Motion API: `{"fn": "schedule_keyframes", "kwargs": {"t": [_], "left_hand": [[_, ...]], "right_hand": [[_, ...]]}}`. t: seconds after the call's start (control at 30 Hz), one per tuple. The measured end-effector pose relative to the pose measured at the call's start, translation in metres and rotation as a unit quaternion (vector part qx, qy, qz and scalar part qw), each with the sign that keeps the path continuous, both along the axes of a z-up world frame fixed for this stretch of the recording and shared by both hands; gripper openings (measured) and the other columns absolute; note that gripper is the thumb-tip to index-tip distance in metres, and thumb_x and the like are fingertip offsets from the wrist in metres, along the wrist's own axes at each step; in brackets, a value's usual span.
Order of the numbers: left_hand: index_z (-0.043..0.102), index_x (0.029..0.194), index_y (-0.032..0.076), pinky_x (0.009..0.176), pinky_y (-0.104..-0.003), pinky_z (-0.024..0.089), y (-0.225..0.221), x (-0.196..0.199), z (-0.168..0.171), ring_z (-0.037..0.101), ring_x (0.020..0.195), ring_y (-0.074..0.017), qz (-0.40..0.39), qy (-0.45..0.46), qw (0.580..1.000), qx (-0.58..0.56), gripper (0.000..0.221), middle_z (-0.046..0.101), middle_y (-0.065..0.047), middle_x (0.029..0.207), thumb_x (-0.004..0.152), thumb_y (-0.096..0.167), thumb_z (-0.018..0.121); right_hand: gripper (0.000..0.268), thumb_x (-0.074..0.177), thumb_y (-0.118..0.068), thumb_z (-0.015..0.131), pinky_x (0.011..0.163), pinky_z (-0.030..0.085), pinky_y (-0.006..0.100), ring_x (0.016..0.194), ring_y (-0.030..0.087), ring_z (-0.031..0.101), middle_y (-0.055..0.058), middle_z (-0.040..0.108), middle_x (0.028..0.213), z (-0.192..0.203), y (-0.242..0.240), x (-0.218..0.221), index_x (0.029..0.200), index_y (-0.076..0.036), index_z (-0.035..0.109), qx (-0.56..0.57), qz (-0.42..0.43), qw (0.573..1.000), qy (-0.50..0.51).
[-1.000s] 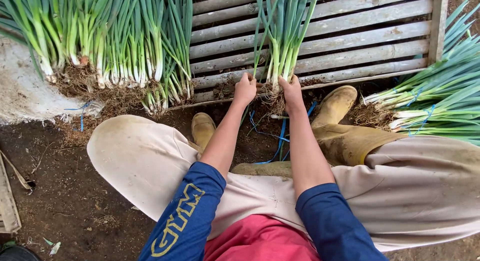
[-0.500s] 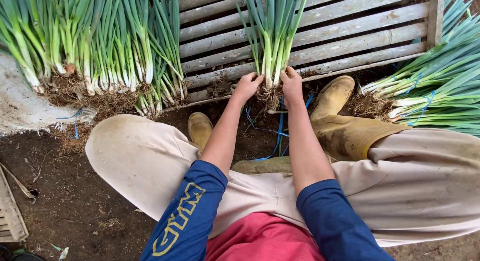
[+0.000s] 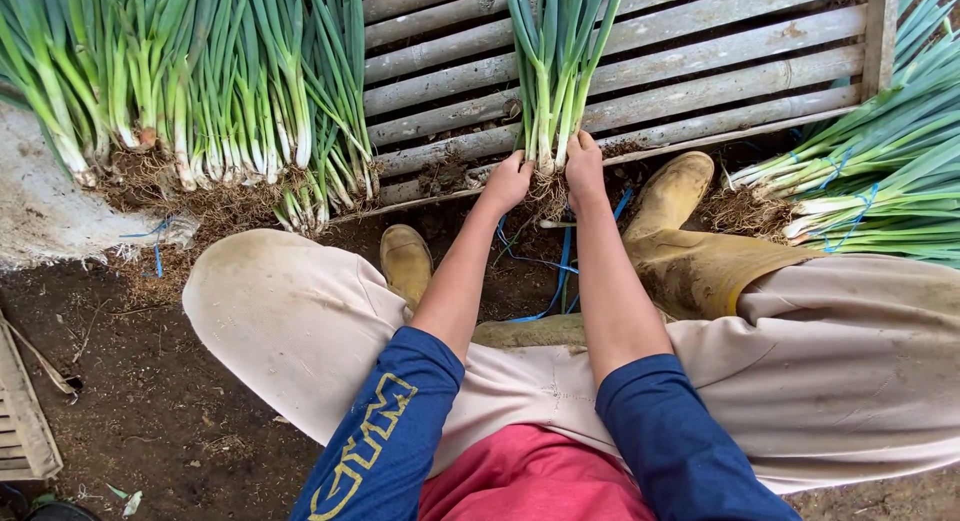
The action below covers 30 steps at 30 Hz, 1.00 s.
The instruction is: Bundling green onions using plastic ties
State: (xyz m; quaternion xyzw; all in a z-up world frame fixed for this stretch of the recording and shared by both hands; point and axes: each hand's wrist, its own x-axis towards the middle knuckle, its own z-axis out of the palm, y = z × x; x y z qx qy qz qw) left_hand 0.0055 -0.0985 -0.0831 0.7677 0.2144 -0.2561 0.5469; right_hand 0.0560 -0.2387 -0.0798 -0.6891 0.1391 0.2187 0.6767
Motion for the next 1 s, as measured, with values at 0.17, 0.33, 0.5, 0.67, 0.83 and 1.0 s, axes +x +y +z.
{"fn": "schedule_keyframes", "kwargs": {"t": [0.17, 0.33, 0.5, 0.67, 0.83, 1.0], "left_hand": [[0.034, 0.159, 0.002, 0.120, -0.066, 0.029, -0.005, -0.002, -0.025, 0.034, 0.147, -0.0498, 0.008, 0.012, 1.000, 0.020, 0.056, 0.046, -0.029, 0.154, 0.112, 0.032, 0.036], [0.038, 0.156, 0.005, 0.116, -0.065, 0.038, -0.005, -0.016, 0.038, 0.049, 0.136, -0.0541, 0.011, -0.032, 0.999, 0.028, 0.050, 0.057, -0.038, 0.139, 0.110, 0.024, 0.036], [0.048, 0.149, 0.015, 0.109, -0.064, 0.046, -0.011, -0.018, 0.046, 0.061, 0.120, -0.0559, 0.040, -0.110, 0.992, 0.055, 0.042, 0.067, -0.039, 0.120, 0.110, 0.025, 0.035], [0.046, 0.151, 0.026, 0.100, -0.057, 0.055, -0.018, -0.016, 0.040, 0.070, 0.109, -0.0495, 0.056, -0.121, 0.986, 0.101, 0.042, 0.071, -0.034, 0.115, 0.110, 0.032, 0.035], [0.042, 0.155, 0.016, 0.102, -0.056, 0.057, -0.022, -0.015, 0.081, 0.072, 0.109, -0.0494, 0.064, -0.133, 0.985, 0.094, 0.046, 0.066, -0.041, 0.122, 0.113, 0.030, 0.031], [0.047, 0.153, 0.014, 0.111, -0.061, 0.049, -0.025, -0.016, 0.096, 0.065, 0.120, -0.0506, 0.071, -0.123, 0.986, 0.088, 0.046, 0.066, -0.038, 0.125, 0.111, 0.029, 0.037]], "right_hand": [[0.066, 0.105, -0.016, 0.065, 0.121, 0.030, 0.065, 0.145, 0.049, 0.041, 0.034, 0.046, 0.151, 0.059, 0.012, -0.017, 0.157, 0.003, 0.028, 0.014, 0.041, 0.999, -0.001], [0.093, 0.094, -0.004, 0.077, 0.124, 0.021, 0.067, 0.149, 0.054, 0.030, 0.038, 0.029, 0.161, 0.094, 0.018, -0.029, 0.162, 0.003, 0.013, 0.030, 0.057, 0.998, 0.000], [0.096, 0.092, -0.010, 0.080, 0.124, 0.026, 0.066, 0.149, 0.052, 0.031, 0.034, 0.028, 0.162, 0.059, 0.012, -0.031, 0.162, 0.003, 0.016, 0.000, 0.040, 0.999, -0.026], [0.097, 0.095, -0.017, 0.075, 0.115, 0.044, 0.059, 0.143, 0.052, 0.043, 0.042, 0.042, 0.149, 0.029, 0.008, -0.030, 0.164, 0.001, 0.009, 0.052, 0.016, 0.998, -0.043], [0.099, 0.093, -0.014, 0.078, 0.112, 0.045, 0.062, 0.143, 0.054, 0.042, 0.047, 0.034, 0.152, 0.027, 0.009, -0.030, 0.162, 0.006, 0.009, 0.087, 0.008, 0.994, -0.061], [0.092, 0.098, -0.013, 0.073, 0.110, 0.047, 0.057, 0.141, 0.048, 0.044, 0.044, 0.040, 0.150, 0.028, 0.006, -0.030, 0.164, 0.002, 0.011, 0.097, 0.002, 0.994, -0.058]]}}
